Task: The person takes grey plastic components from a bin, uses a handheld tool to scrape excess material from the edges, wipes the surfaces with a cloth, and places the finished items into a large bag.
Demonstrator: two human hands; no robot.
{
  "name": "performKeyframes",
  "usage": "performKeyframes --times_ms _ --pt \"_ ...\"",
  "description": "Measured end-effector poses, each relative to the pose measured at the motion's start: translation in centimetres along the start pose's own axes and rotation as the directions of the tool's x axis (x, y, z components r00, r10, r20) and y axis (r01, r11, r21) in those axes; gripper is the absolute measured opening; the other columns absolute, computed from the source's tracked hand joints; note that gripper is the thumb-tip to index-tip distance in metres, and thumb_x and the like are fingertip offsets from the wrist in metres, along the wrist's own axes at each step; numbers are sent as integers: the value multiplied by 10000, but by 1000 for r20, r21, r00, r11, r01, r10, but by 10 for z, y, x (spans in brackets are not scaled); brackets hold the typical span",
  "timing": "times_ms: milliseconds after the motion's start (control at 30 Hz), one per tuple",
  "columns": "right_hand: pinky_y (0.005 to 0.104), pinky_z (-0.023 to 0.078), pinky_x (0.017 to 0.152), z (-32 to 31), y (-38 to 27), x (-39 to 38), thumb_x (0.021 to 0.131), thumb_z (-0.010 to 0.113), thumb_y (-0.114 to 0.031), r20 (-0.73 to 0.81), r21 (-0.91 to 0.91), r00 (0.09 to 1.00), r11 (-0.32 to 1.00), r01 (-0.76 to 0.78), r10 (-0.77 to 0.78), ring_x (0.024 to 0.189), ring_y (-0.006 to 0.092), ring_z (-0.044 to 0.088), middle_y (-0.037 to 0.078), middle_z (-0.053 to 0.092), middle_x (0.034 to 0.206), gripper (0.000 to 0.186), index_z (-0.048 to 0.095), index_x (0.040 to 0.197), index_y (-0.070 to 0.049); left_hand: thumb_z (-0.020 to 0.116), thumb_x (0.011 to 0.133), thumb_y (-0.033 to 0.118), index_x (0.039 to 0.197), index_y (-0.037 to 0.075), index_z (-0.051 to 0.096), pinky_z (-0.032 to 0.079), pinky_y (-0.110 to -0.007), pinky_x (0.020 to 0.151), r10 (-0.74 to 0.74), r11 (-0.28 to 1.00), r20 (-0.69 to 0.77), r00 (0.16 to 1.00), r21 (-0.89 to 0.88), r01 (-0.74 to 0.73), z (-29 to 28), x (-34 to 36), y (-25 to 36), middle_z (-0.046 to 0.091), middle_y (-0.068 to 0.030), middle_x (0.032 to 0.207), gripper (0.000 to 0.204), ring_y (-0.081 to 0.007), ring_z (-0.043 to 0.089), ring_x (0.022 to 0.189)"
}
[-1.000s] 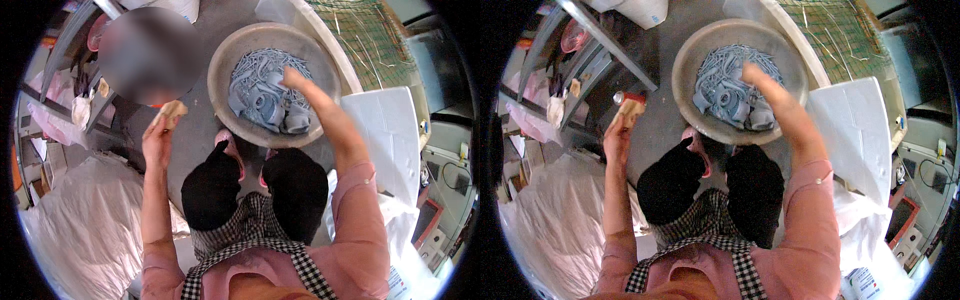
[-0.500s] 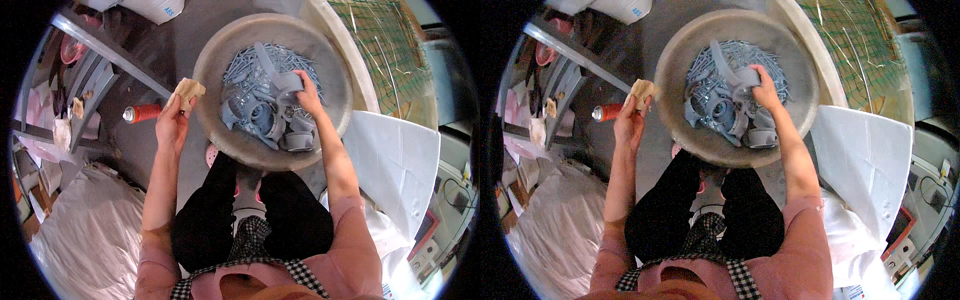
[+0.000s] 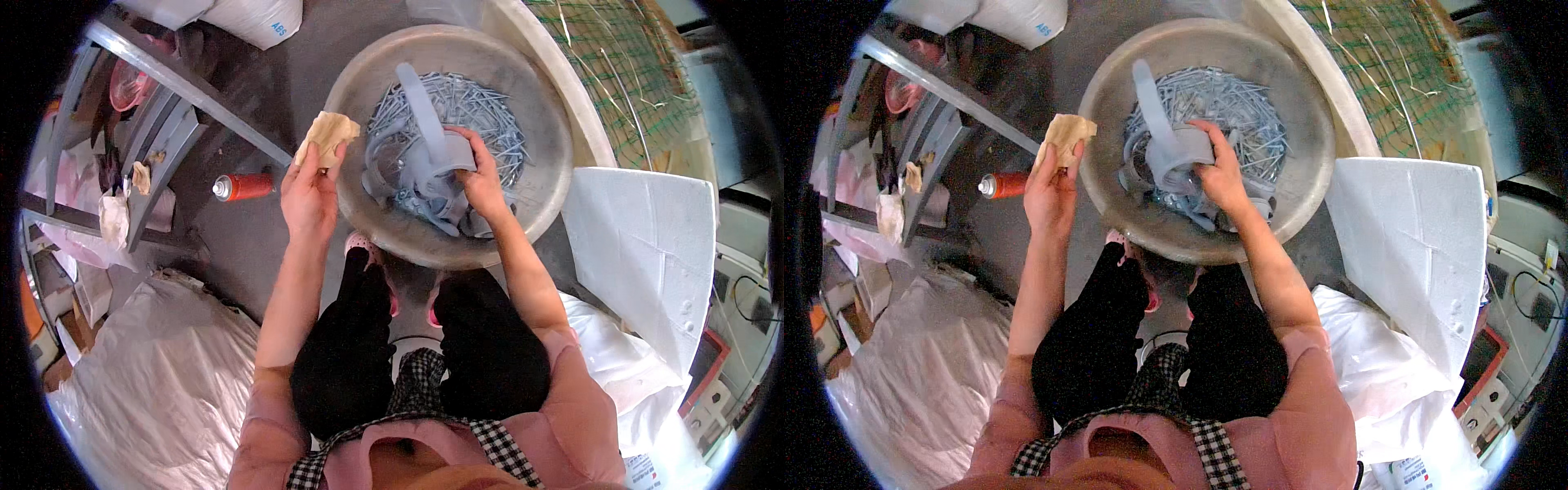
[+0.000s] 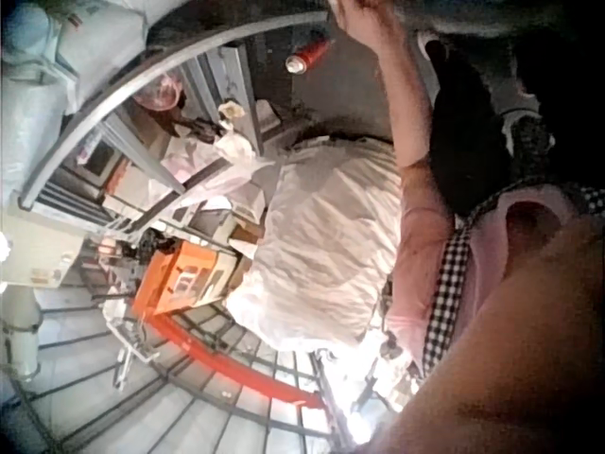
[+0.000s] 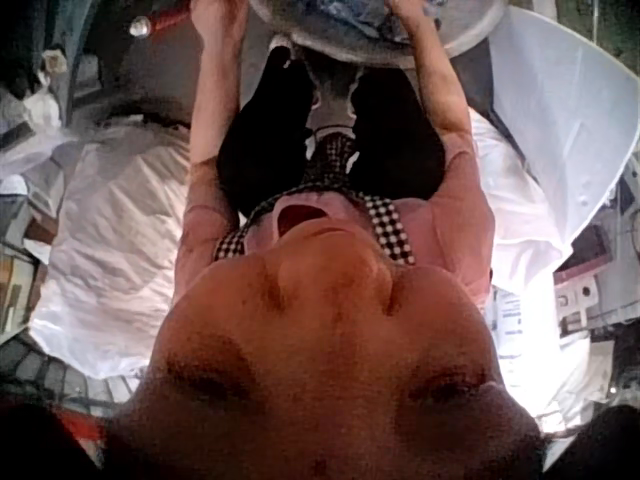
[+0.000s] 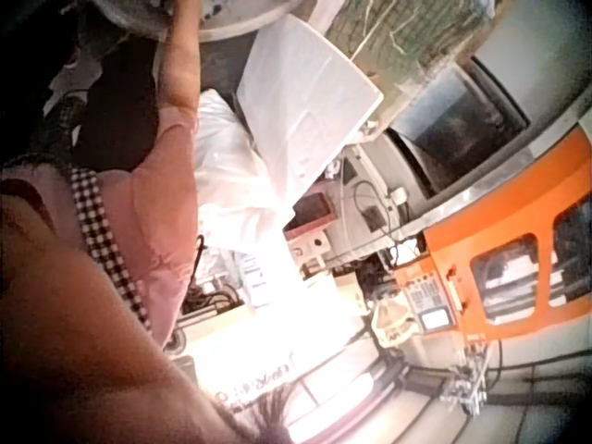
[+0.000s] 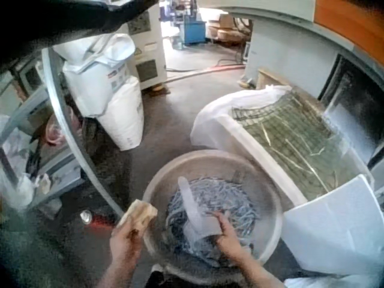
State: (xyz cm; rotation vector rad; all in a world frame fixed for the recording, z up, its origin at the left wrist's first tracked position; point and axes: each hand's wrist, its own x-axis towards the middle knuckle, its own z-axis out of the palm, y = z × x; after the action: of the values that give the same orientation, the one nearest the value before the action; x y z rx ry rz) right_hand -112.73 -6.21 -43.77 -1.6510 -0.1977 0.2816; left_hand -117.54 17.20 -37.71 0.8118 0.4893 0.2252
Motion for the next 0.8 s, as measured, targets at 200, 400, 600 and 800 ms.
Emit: performKeyframes --times_ms 200,400,600,800 --pt "304 353 944 8 -8 -1 630 472 127 -43 -128 997 990 58 -64 1089 245 501 126 540 1152 584 499 1179 -72 461 919 81 1120 -93 502 440 -377 969 112 993 -3 994 35 -112 4 -6 0 534 -157 1164 269 -250 523 1089" --pt "244 347 918 11 -18 -4 637 463 136 -18 -76 995 993 92 -94 1021 143 500 53 562 1083 629 491 1232 -68 494 910 82 1104 -61 550 458 -327 935 244 954 33 969 174 -246 4 -9 -6 571 -136 1122 247 -203 560 1026" --pt "301 352 954 10 -17 -3 627 469 102 -14 -106 999 993 41 -43 1105 247 500 136 552 1149 614 498 1217 -66 508 905 73 1143 -32 555 443 -270 894 377 835 135 916 378 -400 1 -9 -8 592 -110 1103 265 -156 563 996" --pt "342 367 945 15 -22 -3 602 453 87 -49 -253 992 962 101 -117 1078 333 503 188 545 1117 627 488 1213 -53 521 884 27 1142 -28 560 432 -256 882 439 744 182 880 475 -469 3 -11 -8 600 -97 1095 266 -140 562 990"
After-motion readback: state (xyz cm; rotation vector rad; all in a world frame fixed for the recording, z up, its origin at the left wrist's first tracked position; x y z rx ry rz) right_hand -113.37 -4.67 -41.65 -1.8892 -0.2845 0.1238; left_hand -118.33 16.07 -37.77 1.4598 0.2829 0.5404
